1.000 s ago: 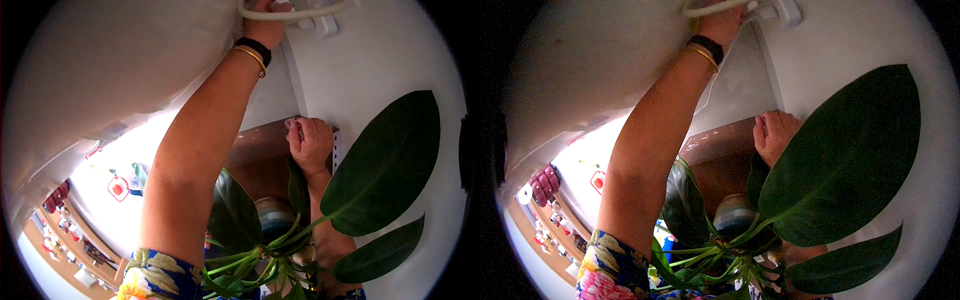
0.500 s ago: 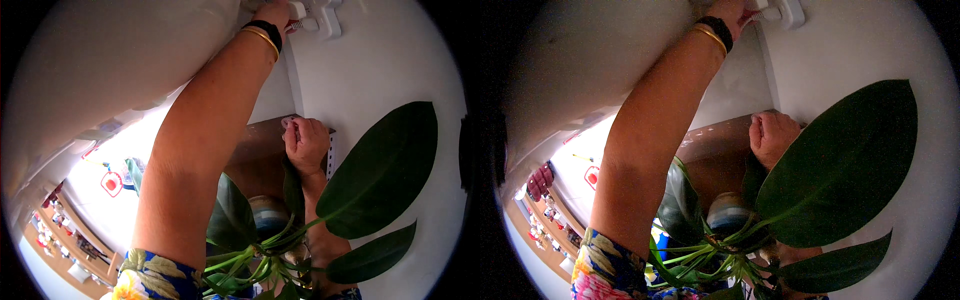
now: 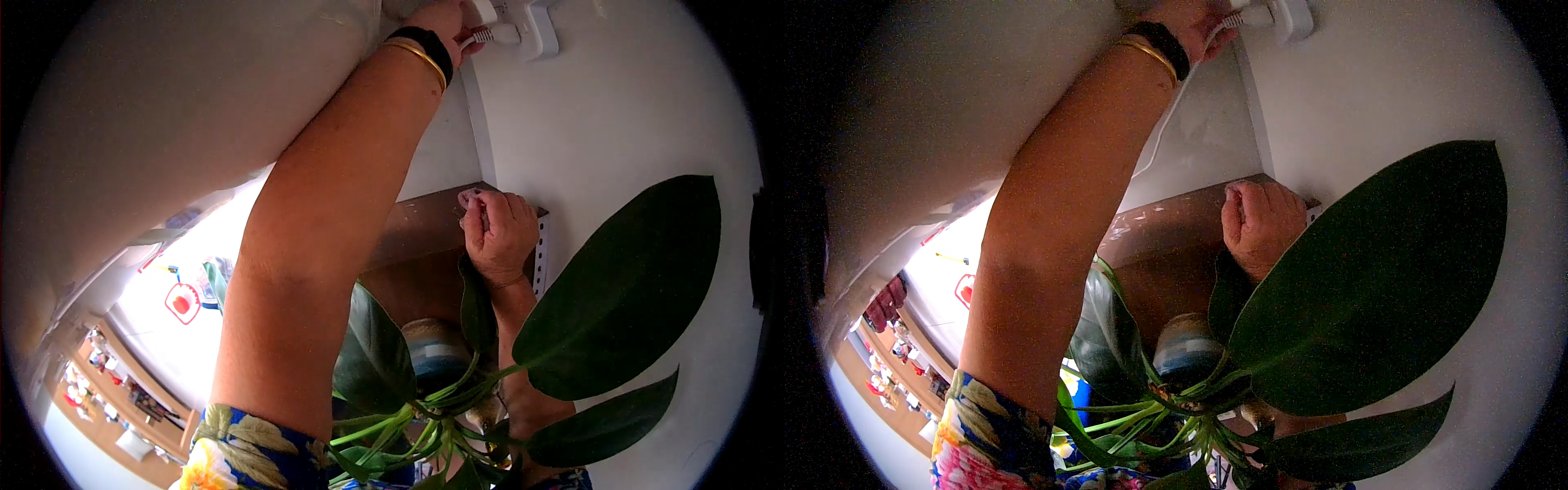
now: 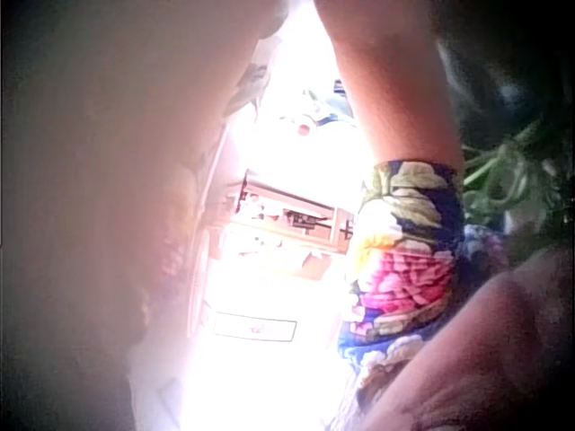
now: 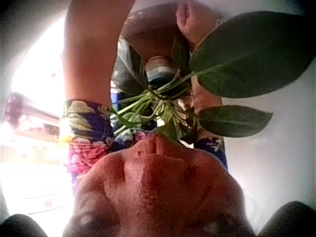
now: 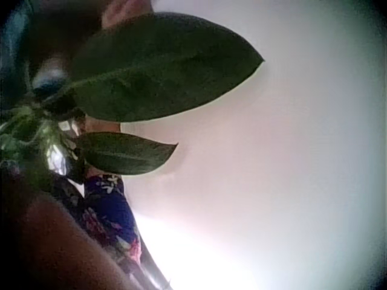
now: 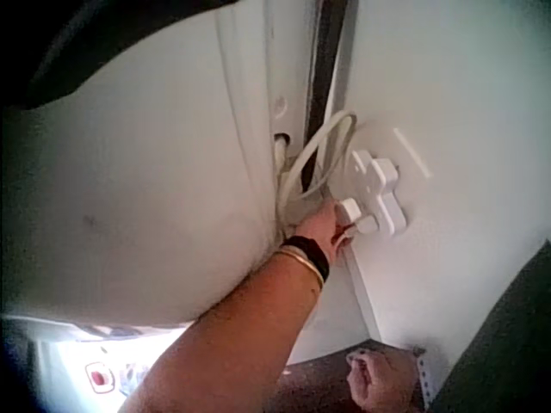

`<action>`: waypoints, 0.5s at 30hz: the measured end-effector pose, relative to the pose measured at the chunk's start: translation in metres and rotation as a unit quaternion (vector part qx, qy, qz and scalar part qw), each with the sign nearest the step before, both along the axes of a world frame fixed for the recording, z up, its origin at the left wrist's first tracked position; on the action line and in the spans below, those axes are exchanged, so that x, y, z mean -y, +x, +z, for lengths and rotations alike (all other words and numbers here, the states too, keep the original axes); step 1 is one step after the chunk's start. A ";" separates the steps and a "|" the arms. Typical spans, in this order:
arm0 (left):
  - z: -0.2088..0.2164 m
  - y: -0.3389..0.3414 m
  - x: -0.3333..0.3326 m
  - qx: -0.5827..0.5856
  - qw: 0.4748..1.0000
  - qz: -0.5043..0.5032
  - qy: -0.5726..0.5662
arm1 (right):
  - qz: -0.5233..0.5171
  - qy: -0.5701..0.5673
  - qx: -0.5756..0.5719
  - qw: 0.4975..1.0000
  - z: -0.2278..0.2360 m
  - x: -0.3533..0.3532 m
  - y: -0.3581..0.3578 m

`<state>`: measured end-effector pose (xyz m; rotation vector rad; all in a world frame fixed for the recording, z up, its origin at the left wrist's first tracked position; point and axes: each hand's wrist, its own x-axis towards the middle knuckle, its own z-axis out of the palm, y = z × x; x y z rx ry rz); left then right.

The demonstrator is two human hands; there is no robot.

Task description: The person wipes the exterior of a floor-standing air conditioning unit with a cloth, adjusts the power plug and nearby plant, uses a remote to operate the unit, and then wipes the internal vent area as it opens.

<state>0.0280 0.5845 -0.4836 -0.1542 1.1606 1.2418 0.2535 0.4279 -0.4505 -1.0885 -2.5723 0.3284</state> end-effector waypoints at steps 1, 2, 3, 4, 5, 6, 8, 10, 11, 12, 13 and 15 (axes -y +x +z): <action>-0.001 -0.001 0.000 -0.003 1.000 -0.001 -0.002 | 0.002 -0.009 -0.006 1.000 -0.001 0.000 0.000; -0.003 -0.005 -0.001 -0.001 1.000 -0.012 -0.002 | 0.003 -0.008 -0.009 1.000 0.000 0.000 -0.002; -0.005 -0.008 -0.002 0.001 1.000 -0.023 -0.001 | 0.005 -0.005 -0.010 1.000 0.001 0.000 -0.004; -0.007 -0.010 -0.002 -0.002 1.000 -0.023 -0.001 | 0.008 -0.002 -0.010 1.000 0.002 0.000 -0.005; -0.006 -0.009 -0.003 -0.002 0.999 -0.039 0.011 | 0.005 0.000 -0.010 1.000 0.002 0.000 -0.003; -0.006 -0.008 -0.004 -0.002 0.998 -0.055 0.023 | 0.003 -0.003 -0.010 1.000 0.000 0.000 -0.001; -0.003 -0.004 -0.006 -0.002 0.998 -0.063 0.005 | -0.001 -0.005 -0.010 1.000 0.000 -0.001 0.001; -0.002 -0.004 -0.005 -0.002 0.997 -0.069 -0.015 | 0.002 -0.038 -0.004 0.999 0.001 -0.001 0.003; -0.003 -0.008 -0.004 0.009 0.995 -0.096 0.011 | 0.000 -0.037 -0.005 0.999 0.002 -0.001 0.002; -0.004 -0.009 -0.004 0.020 0.992 -0.123 0.037 | -0.003 -0.033 0.003 0.999 0.002 0.000 0.002; -0.005 -0.008 -0.004 0.020 0.991 -0.124 0.038 | -0.006 -0.030 0.012 0.999 0.002 0.000 0.001; -0.009 -0.003 -0.005 0.023 0.997 -0.063 0.035 | -0.008 -0.034 0.001 0.999 0.002 0.000 -0.001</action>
